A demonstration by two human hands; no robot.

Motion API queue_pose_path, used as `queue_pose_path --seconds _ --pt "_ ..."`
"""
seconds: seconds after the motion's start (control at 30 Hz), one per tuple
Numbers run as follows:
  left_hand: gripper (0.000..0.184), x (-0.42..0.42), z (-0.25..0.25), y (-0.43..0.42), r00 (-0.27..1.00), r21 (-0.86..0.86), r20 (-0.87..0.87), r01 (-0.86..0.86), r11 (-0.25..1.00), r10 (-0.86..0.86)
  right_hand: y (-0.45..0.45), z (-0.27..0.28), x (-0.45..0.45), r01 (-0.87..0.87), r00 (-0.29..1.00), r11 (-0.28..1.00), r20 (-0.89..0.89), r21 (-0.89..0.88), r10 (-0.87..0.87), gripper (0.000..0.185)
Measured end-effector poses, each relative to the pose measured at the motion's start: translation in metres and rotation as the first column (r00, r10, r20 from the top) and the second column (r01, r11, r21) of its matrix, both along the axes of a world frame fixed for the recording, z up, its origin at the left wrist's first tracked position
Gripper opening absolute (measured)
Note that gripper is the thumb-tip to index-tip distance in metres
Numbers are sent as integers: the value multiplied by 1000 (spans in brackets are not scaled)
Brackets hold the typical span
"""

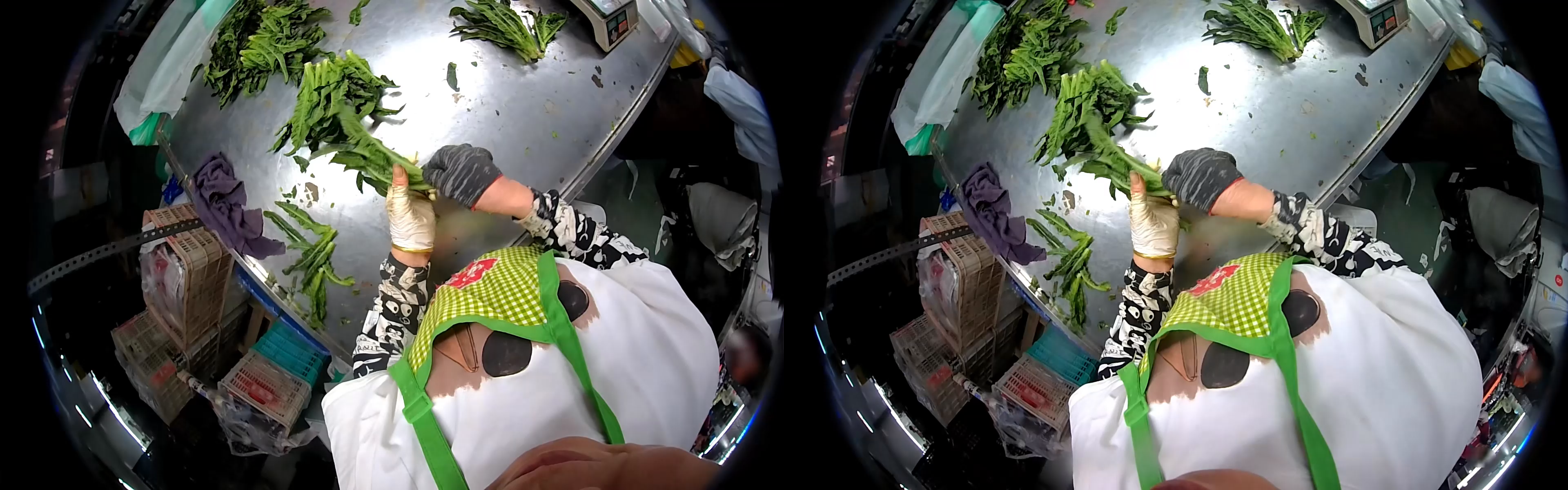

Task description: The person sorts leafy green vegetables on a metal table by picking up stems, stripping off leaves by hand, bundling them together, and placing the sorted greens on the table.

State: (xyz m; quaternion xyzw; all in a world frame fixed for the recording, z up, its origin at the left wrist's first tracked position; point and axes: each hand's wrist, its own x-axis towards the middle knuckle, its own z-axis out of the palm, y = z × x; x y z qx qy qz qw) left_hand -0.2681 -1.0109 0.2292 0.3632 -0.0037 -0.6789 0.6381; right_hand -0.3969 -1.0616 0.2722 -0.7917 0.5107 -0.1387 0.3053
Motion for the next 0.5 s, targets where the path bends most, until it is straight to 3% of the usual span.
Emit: queue_pose_path --seconds 0.03,0.1,0.13,0.17,0.2,0.23,0.27,0.3,0.33,0.43,0.5 --pt "37 2 -2 3 999 -17 -22 22 1000 -23 0 -9 -4 -146 987 977 -92 -154 133 19" --pt "36 4 -3 3 998 -20 -42 42 999 -43 -8 -24 -13 -448 885 802 -325 -396 334 16" --pt "35 4 -3 4 998 -4 -40 41 999 -41 -8 -23 -14 -516 841 783 -379 -348 386 14" --pt "35 4 -3 3 999 12 -37 41 999 -40 -8 -21 -15 -397 915 908 -132 -130 381 15" --pt "33 5 -4 2 998 -11 -53 31 999 -31 -6 -15 -13 -302 951 945 107 128 290 16" --pt "32 6 -3 3 999 -5 -27 29 1000 -29 -5 -13 -12 -244 944 887 306 393 124 17" --pt "31 6 -1 3 1000 0 -2 27 1000 -27 -4 -15 -11 -292 950 947 159 137 270 14" --pt "30 6 1 4 999 6 24 26 1000 -26 -5 -20 -11 -365 931 923 -24 -118 365 13" --pt "28 6 1 4 998 7 67 20 1000 -21 -5 -24 -11 -456 889 820 -224 -347 400 15" --pt "24 1 0 5 971 1 237 -22 1000 21 -2 -38 -9 -220 966 957 -181 -189 186 17" --pt "22 -4 1 5 913 -20 398 -83 996 84 -5 -46 -7 -252 963 917 -177 -310 204 13"
